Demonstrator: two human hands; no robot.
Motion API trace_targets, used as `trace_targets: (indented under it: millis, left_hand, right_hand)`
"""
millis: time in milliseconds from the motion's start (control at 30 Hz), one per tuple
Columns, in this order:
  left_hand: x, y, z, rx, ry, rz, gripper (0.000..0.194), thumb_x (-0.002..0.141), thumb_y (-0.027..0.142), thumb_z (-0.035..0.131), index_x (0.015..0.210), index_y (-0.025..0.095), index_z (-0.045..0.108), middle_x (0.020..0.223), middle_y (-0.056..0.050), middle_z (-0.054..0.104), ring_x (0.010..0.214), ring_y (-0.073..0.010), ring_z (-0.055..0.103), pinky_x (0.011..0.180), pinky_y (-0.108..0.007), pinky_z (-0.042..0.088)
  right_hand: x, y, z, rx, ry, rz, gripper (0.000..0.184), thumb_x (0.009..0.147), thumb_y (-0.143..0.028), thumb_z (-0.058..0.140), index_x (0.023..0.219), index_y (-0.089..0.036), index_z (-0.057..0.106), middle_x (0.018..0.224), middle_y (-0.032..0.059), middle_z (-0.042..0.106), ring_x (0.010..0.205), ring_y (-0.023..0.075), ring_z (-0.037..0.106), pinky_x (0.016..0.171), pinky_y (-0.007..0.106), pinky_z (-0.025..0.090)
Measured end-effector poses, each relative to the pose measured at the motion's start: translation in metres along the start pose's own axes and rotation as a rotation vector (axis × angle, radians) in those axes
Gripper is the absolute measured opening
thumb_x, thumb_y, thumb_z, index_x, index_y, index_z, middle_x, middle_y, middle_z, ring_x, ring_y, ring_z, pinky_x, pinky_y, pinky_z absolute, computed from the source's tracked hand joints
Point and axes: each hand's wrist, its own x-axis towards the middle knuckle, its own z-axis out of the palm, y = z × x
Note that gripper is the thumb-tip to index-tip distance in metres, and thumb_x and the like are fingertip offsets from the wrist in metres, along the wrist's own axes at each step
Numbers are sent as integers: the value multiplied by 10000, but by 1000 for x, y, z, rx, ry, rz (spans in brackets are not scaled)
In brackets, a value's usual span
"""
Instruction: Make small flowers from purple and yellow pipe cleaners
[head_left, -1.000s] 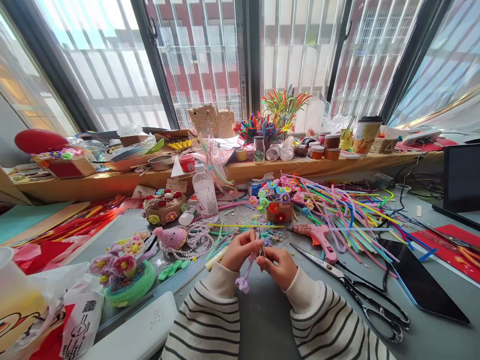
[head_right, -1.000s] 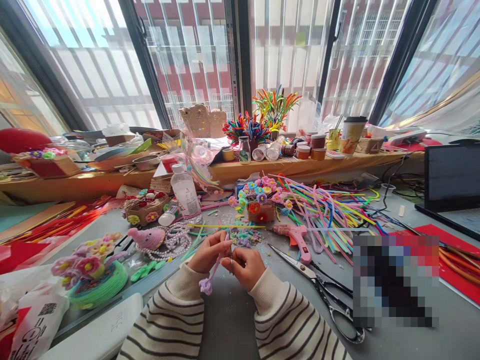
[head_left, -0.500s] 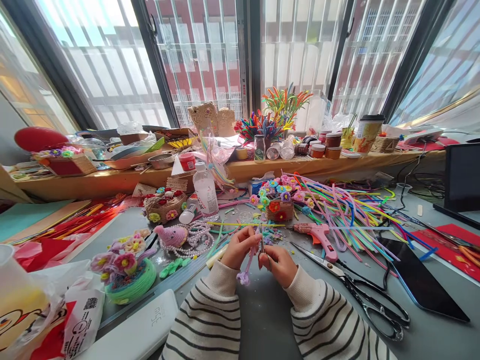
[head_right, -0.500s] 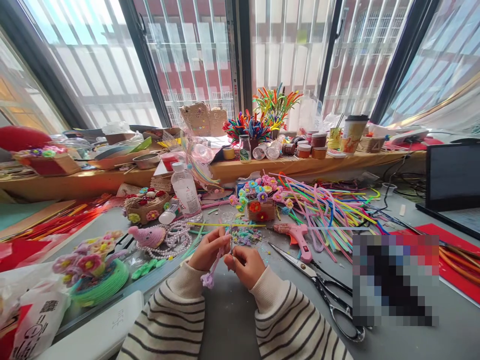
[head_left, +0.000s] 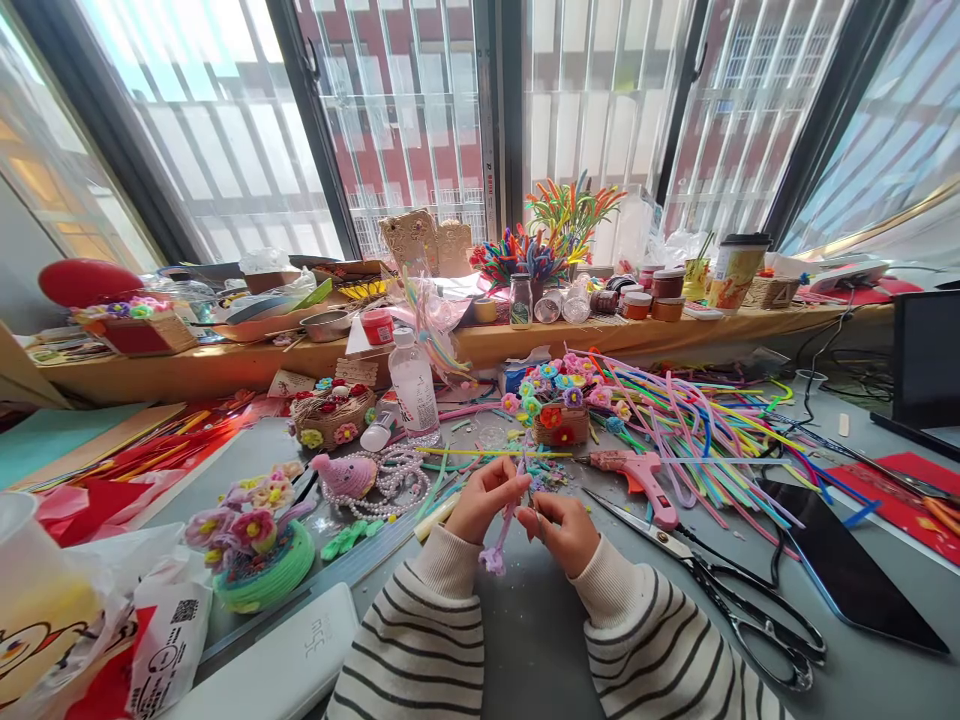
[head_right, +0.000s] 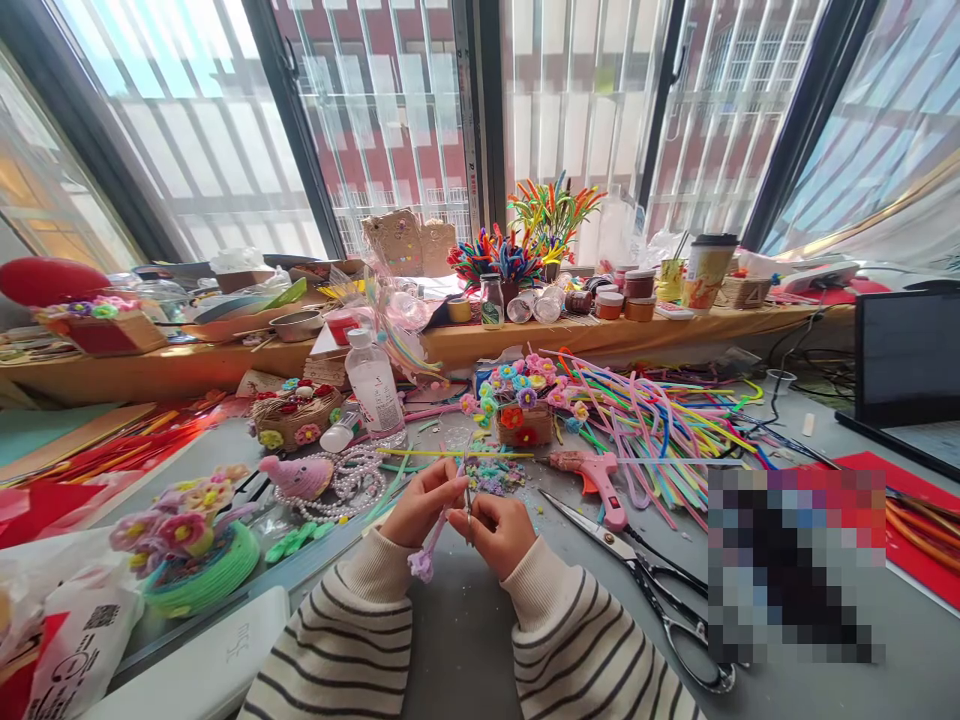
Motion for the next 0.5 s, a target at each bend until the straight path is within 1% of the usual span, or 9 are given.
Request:
trace_targets:
  millis: [100, 267, 500]
  left_hand:
    - [1, 0, 0, 20, 11, -12, 277, 619, 306, 569, 539, 158, 349, 434, 70, 388, 383, -33, 325, 402, -187, 223]
    - [1, 1, 1, 31, 37, -25, 289, 606, 320, 577, 549, 158, 344, 436, 78, 378, 379, -29, 326, 397, -181, 226]
    - [0, 2, 2, 23, 52, -24, 270, 611, 313, 572, 564, 151, 361, 450, 78, 383, 387, -23, 343, 405, -175, 236]
  right_hand:
    - [0, 0, 0, -13, 23, 16, 479, 688, -558, 342, 408, -170, 363, 389, -40, 336, 398, 69, 302, 411, 200, 244]
    - [1, 1, 0, 1, 39, 39, 432, 683, -511, 401, 413, -178, 347, 387, -38, 369, 397, 71, 325, 422, 195, 265]
    - [2, 6, 1, 10, 50, 39, 448, 696, -517, 374, 409, -174, 381, 382, -31, 376, 389, 71, 321, 419, 199, 257]
